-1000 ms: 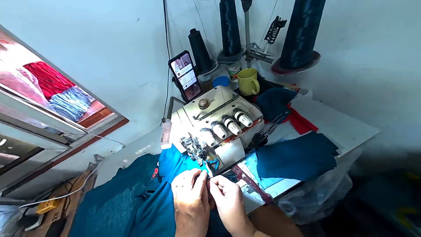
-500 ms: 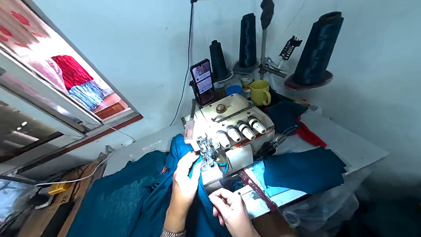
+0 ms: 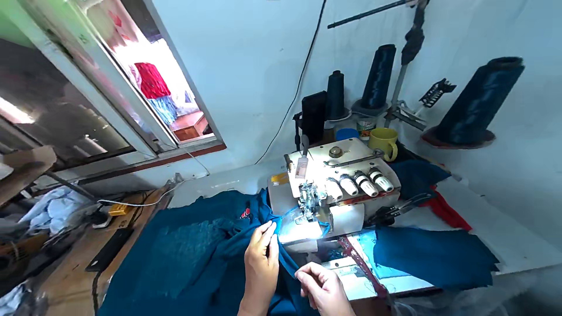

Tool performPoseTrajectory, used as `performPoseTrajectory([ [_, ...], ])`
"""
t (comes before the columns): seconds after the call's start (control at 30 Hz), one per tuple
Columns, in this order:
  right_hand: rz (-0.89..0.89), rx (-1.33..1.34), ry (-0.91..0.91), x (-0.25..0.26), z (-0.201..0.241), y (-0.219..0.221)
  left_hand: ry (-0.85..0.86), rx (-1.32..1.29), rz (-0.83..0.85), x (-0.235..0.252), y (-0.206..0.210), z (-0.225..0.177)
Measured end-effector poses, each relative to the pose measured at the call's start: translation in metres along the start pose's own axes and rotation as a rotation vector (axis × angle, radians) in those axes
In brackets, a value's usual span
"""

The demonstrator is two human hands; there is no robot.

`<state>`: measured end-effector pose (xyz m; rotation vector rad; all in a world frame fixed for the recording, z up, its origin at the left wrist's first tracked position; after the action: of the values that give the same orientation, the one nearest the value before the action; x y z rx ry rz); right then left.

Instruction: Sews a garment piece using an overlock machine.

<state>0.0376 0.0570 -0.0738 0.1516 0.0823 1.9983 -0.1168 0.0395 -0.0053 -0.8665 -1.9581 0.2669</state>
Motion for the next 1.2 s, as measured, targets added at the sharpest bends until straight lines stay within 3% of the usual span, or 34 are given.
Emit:
performPoseTrajectory([
  [0.27,0.007,-0.022,-0.060,0.001,-0.002,0.003,-0.067,-0.099,0.004,-0.030,-0.015,-0.002],
  [0.63,-0.172,-0.050,-0.226,0.018,0.019,-0.006,0.090,-0.150,0.201,-0.084,0.006,-0.046],
  [0.73,-0.409,-0.023,-0.196,0.028,0.012,-0.040,0.139,-0.153,0.307,-0.082,0.012,-0.046],
  [0.83,-0.611,0.034,-0.167,0.032,0.005,-0.072,0.186,-0.092,0.245,-0.065,0.006,-0.045],
  [1.0,-0.286,-0.184,-0.485,-0.017,0.043,-0.029,0.222,-0.096,0.397,-0.042,0.017,-0.039],
  [1.2,-0.521,-0.174,-0.326,-0.001,0.001,-0.069,0.209,-0.067,0.393,-0.046,0.034,-0.045],
])
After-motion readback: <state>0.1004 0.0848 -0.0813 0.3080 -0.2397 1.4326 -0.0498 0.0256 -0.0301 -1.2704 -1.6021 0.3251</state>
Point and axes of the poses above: each hand's wrist, its own x-axis towards the middle knuckle, its own y-axis out of the palm, z = x × y, the point moved 6 cm from there along x, towards the middle knuckle, and after that the axes turned 2 degrees about x, right-handed, at the moved point
